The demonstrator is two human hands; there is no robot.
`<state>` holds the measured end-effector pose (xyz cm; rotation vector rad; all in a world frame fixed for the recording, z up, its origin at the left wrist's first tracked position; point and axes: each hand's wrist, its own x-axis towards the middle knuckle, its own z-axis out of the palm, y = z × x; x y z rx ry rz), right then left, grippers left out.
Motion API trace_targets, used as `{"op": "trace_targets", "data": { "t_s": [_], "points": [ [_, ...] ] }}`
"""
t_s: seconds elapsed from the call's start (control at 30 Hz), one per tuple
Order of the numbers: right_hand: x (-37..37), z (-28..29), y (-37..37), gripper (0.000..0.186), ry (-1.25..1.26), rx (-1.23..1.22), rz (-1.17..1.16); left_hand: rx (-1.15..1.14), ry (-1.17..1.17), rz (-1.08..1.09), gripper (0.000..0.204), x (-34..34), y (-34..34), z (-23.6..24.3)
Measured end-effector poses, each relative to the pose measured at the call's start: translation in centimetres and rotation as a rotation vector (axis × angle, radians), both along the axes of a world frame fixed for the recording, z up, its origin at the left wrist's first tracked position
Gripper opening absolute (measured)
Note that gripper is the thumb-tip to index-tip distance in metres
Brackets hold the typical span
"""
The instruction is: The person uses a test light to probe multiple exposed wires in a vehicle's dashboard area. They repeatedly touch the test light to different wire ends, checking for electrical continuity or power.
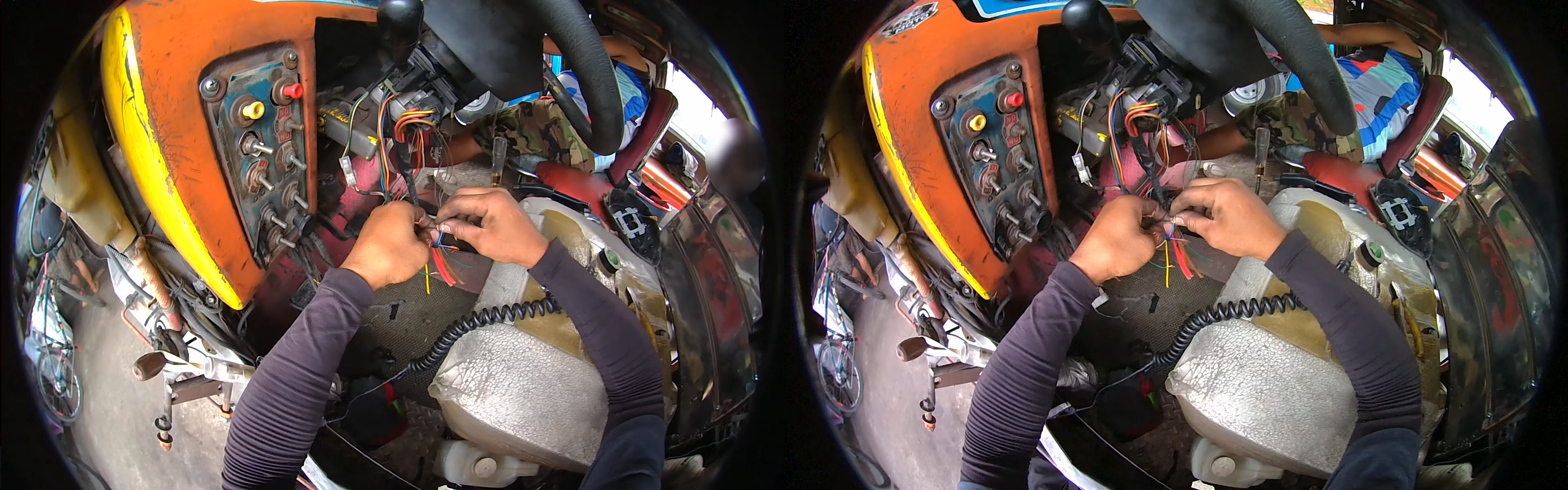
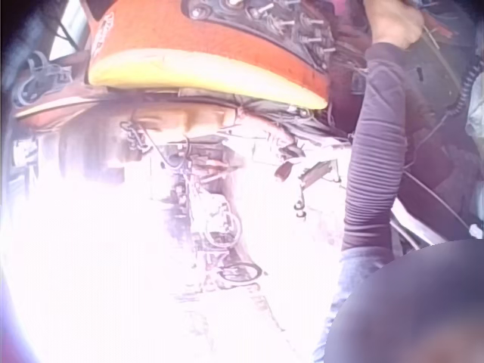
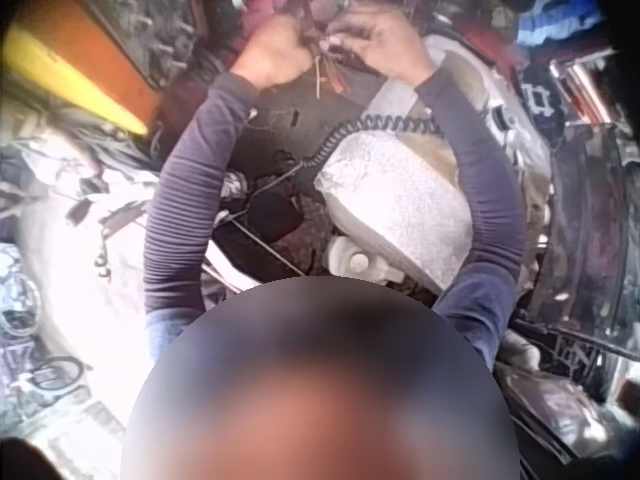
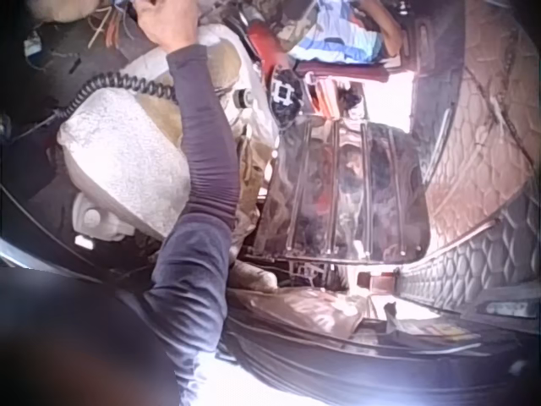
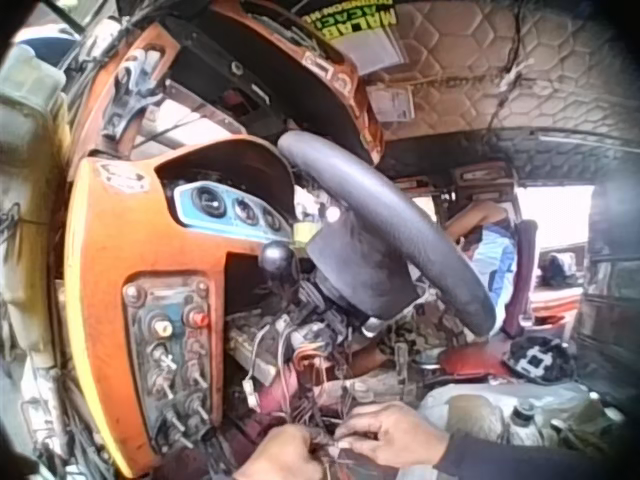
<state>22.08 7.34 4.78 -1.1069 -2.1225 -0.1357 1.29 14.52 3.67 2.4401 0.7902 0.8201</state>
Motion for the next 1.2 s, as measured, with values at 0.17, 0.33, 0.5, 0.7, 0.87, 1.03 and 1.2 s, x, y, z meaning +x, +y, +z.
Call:
{"op": "trace_targets", "data": {
  "t_s": [0.17,0.33,0.5,0.7,0.87,1.03,1.2],
  "points": [
    [-0.5,0.2,-0.4,0.016,0.123,-0.213,-0.065,0.086,-0.004,0.052,0.024,-0.4,-0.7,0.2],
    [-0.8,-0.8,0.3,0.014,0.400,-0.443,-0.007,0.163,-0.006,0.063,0.023,-0.3,-0.8,0.1],
    [-0.1,-0.7,0.9,0.017,0.745,-0.825,-0.026,0.235,-0.011,0.048,0.023,0.1,-1.0,-0.1],
    [0.3,-1.0,-0.2,0.014,0.507,-0.391,-0.019,0.089,-0.037,0.030,0.019,-0.4,-0.8,0.0],
    [0.5,-1.3,-0.3,0.022,0.078,0.002,0.016,0.090,0.013,-0.019,0.020,-0.9,-0.3,0.2],
    [0.7,-1.4,-0.4,0.020,-0.033,0.074,0.037,0.102,0.025,-0.027,0.020,-0.9,-0.7,0.5],
    [0.1,-1.7,0.5,0.016,0.601,-0.630,0.122,0.206,-0.021,-0.027,0.020,-0.3,-1.4,0.2]
  ]
}}
